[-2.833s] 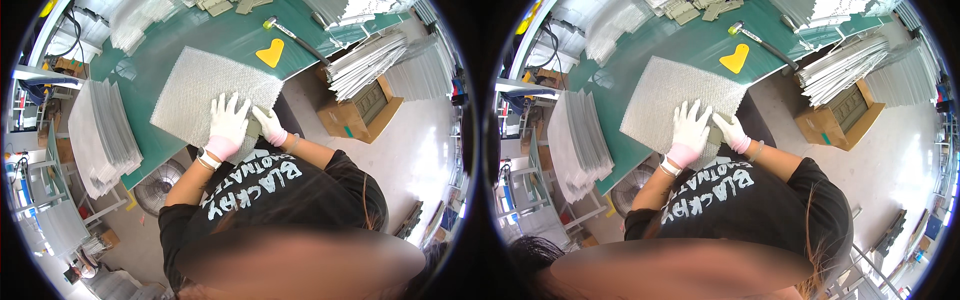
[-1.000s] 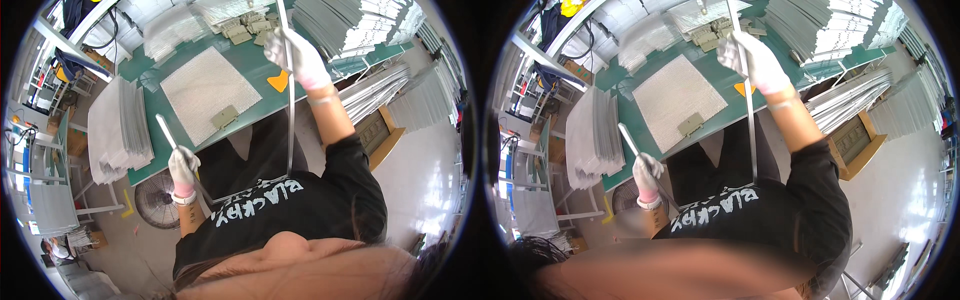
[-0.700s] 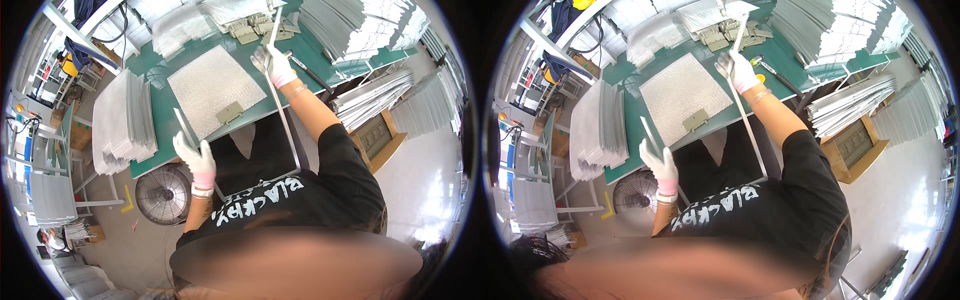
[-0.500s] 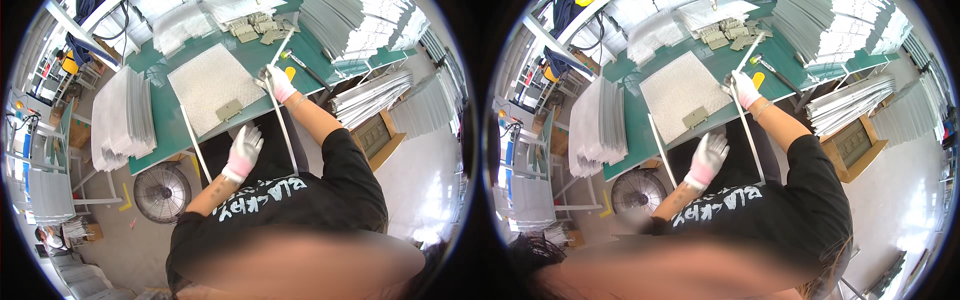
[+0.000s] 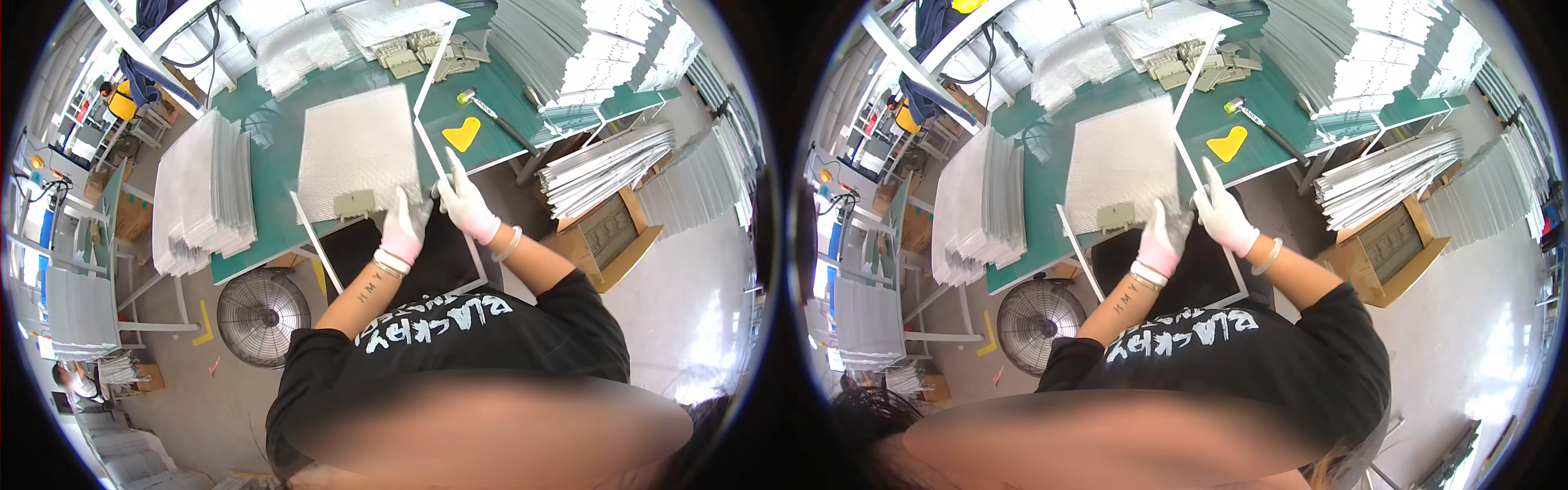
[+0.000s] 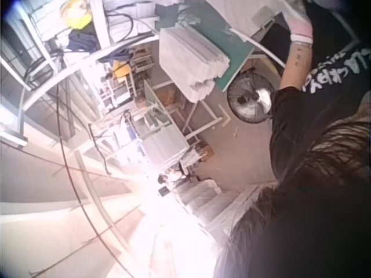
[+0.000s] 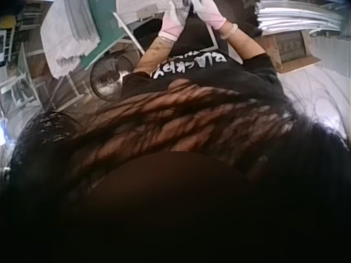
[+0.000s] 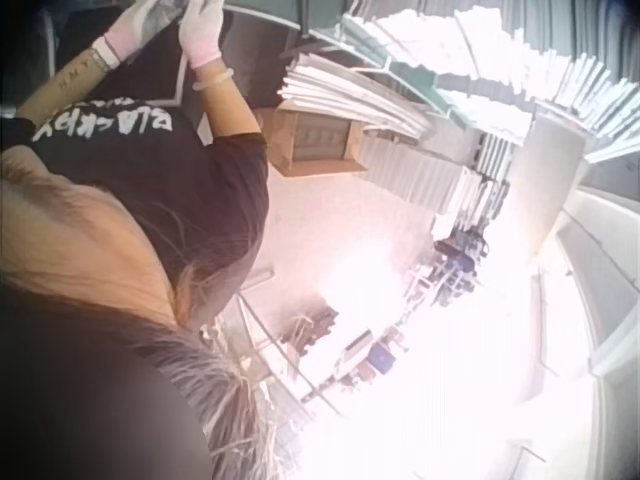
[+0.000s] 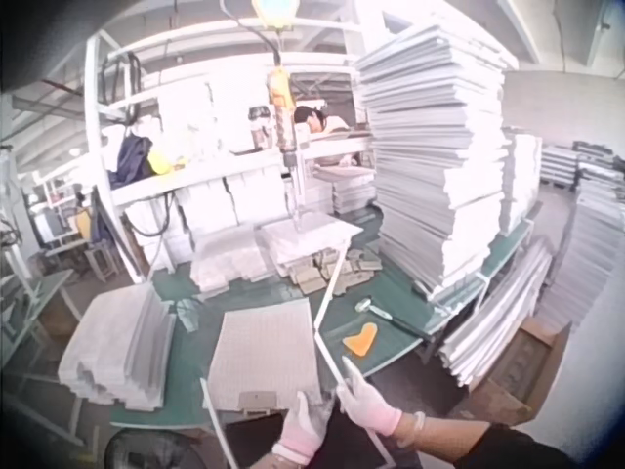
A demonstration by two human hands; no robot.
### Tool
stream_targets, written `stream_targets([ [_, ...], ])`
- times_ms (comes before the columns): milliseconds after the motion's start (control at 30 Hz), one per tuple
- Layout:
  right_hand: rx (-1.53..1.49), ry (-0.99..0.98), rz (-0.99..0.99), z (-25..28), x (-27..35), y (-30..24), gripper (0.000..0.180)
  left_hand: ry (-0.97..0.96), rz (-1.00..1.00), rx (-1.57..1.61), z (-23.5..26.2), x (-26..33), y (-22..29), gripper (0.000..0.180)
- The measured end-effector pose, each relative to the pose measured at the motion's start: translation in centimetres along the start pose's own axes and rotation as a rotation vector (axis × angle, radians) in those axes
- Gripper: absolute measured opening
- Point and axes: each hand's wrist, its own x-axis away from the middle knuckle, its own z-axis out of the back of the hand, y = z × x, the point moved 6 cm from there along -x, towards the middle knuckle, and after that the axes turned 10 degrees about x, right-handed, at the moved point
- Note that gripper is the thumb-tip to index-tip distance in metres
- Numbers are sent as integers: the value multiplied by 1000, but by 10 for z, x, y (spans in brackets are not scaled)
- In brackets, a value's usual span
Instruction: Assembling mesh filter components into frames and securing them using an electric drill.
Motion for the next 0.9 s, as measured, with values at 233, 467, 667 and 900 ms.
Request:
stream_targets([
  [233, -633, -166, -93, -29, -1, 23, 59, 120, 13, 240, -6, -75, 19, 30],
  [467, -657, -191, -132, -33, 11, 23, 59, 85, -69, 129, 3, -85, 29, 28],
  [667, -531, -157, -146, -28, 18, 21, 59, 197, -103, 115, -8, -86, 24, 25],
  [900, -395, -147, -102, -18, 6, 9, 58, 167, -104, 111, -3, -95, 10, 27],
])
